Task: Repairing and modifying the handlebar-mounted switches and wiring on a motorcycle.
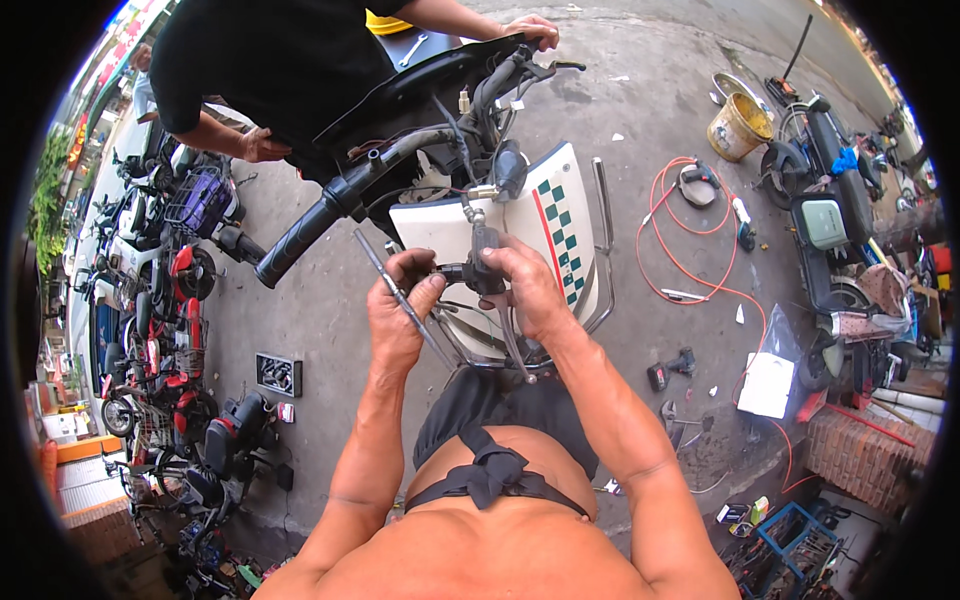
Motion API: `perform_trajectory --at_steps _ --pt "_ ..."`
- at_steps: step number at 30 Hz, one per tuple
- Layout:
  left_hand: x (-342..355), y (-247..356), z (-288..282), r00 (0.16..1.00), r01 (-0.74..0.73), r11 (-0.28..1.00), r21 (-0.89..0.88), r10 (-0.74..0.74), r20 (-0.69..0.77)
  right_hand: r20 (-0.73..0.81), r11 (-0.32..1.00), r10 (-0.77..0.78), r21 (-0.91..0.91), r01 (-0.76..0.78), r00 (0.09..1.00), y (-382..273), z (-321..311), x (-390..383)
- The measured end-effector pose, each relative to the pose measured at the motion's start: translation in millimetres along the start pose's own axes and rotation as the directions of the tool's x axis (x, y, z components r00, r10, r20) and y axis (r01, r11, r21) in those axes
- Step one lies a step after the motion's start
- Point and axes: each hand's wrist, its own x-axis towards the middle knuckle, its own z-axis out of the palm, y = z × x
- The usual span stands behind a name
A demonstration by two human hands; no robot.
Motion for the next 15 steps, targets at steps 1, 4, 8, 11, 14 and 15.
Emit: perform_trajectory --at_steps 1,4,8,11,14,15 --pt "0.1 1.6 -0.4 1.000 -0.002 1.000 0.001 0.002 0.000 0.002 1.000 -0.001 0.000 0.001 1.000 -0.6 -0.6 0.6" --pt "1.6 12.0 -2.0 0.991 0.127 0.967 0.221 -0.132 0.007 0.031 1.000 0.000 0.003 0.000 1.000 0.0 -4.0 2.2" --pt "0.4 7.1 -6.9 0.992 0.115 0.974 0.196 -0.121 0.020 0.013 1.000 0.002 -0.027 -0.002 1.000 3.0 -3.0 2.7" --pt "-1.3 4.9 -6.7 0.998 0.019 0.999 0.042 -0.021 0.061 0.025 1.000 -0.007 -0.003 0.007 1.000 0.6 1.0 -0.6" --pt "-0.1 8.3 -7.2 0.994 0.108 0.993 0.040 -0.108 0.000 0.018 1.000 -0.014 -0.012 0.015 1.000 -2.5 1.6 1.8" --pt "1.3 8.8 -9.3 0.984 0.173 0.979 0.106 -0.176 0.016 0.013 0.999 -0.021 -0.033 0.022 1.000 -3.5 1.4 1.9"
